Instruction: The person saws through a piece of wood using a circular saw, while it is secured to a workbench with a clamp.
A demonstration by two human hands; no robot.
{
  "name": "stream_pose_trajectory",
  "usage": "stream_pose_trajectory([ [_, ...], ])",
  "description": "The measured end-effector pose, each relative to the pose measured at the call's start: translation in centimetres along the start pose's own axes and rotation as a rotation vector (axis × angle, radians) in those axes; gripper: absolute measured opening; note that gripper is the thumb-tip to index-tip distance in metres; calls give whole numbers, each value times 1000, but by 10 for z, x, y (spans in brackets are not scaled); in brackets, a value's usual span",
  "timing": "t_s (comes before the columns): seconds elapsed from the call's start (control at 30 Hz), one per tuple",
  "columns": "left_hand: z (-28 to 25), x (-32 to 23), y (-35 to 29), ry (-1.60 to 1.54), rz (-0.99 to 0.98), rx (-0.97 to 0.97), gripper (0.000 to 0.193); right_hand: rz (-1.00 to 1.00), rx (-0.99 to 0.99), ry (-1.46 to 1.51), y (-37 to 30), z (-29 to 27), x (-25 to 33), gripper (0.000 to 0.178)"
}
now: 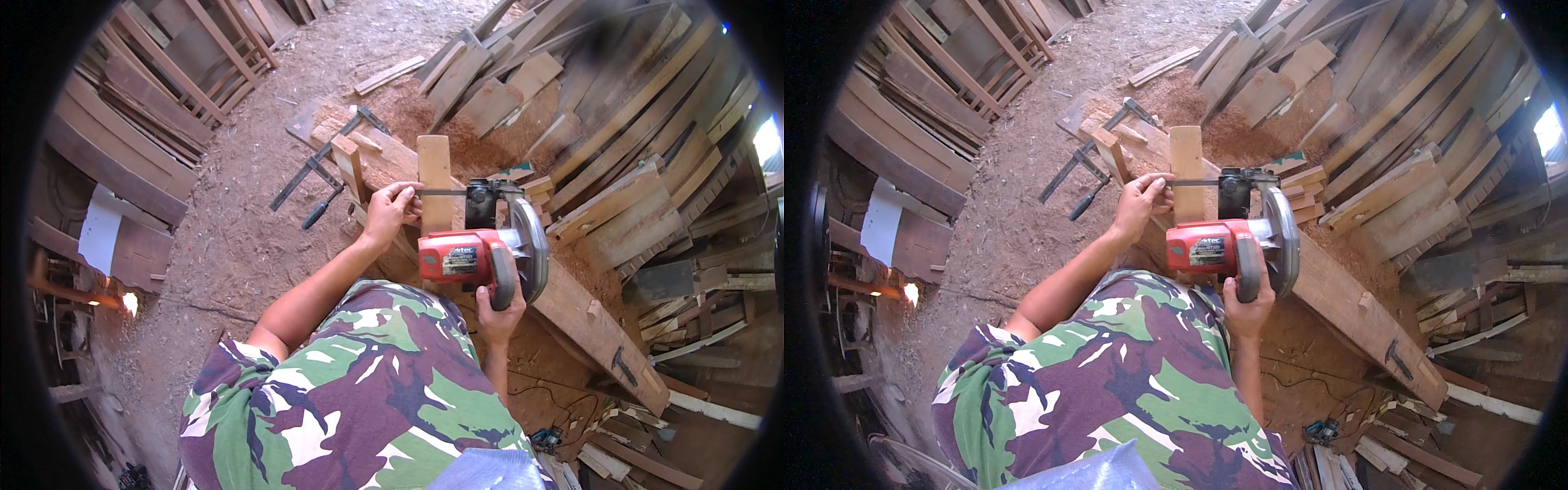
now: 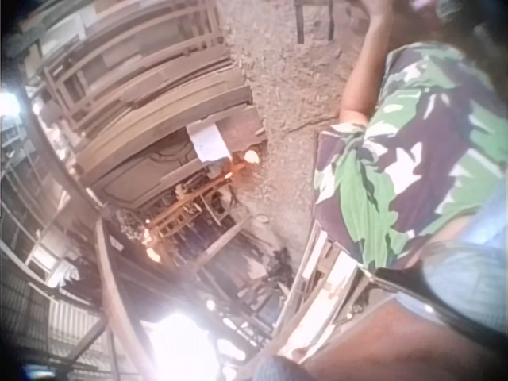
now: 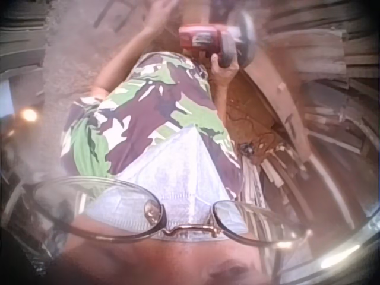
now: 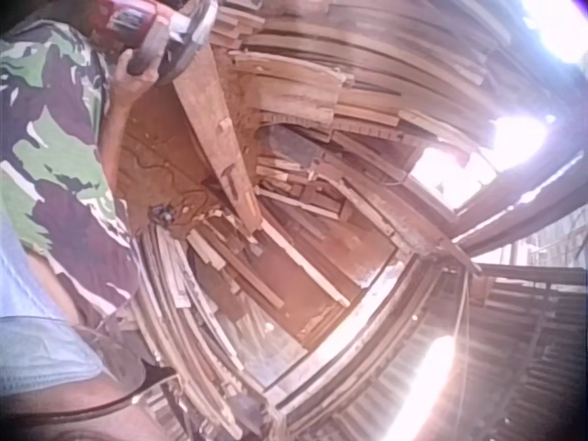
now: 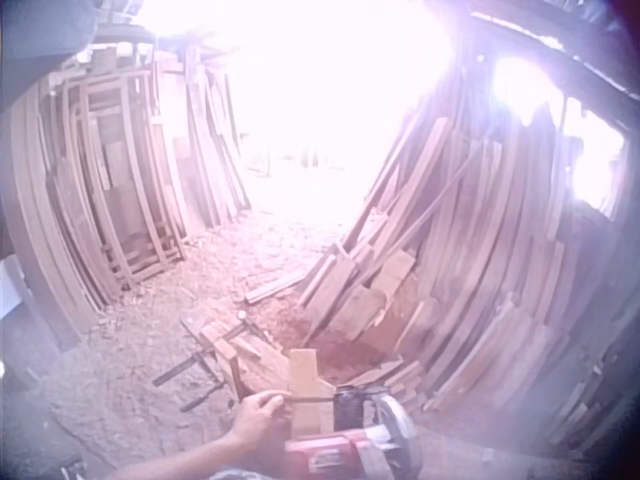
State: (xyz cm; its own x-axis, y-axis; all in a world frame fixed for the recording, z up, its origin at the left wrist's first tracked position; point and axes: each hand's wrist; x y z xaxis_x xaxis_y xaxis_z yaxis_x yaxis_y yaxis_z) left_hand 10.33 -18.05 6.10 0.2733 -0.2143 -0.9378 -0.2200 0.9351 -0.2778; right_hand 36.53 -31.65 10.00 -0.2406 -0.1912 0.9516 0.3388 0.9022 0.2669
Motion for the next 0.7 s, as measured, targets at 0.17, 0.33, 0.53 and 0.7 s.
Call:
stream_pose_trajectory([
  [0.17,0,23,-27,-111,87,-146,26,-90,80,-68,-2,-4,16,81],
  [0.33,-9,18,-28,-216,-94,-108,28,-183,188,-75,-1,-3,20,79],
  [0.53,7,28,-29,-179,-23,-40,37,-199,248,-70,13,-3,26,80],
  [0.7,28,23,1,-264,-30,165,47,-230,314,-86,16,-1,28,84],
])
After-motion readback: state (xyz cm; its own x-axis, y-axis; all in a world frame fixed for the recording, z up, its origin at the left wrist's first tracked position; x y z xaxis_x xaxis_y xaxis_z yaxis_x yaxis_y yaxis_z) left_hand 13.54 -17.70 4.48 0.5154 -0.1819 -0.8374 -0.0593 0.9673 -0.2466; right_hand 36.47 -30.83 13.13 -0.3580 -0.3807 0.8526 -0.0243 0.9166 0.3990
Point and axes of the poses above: each hand's wrist, its own y-axis towards the middle knuckle, its own z-axis out of the palm, x = y × z, and after that the axes turned 11 degrees about -x, right-handed
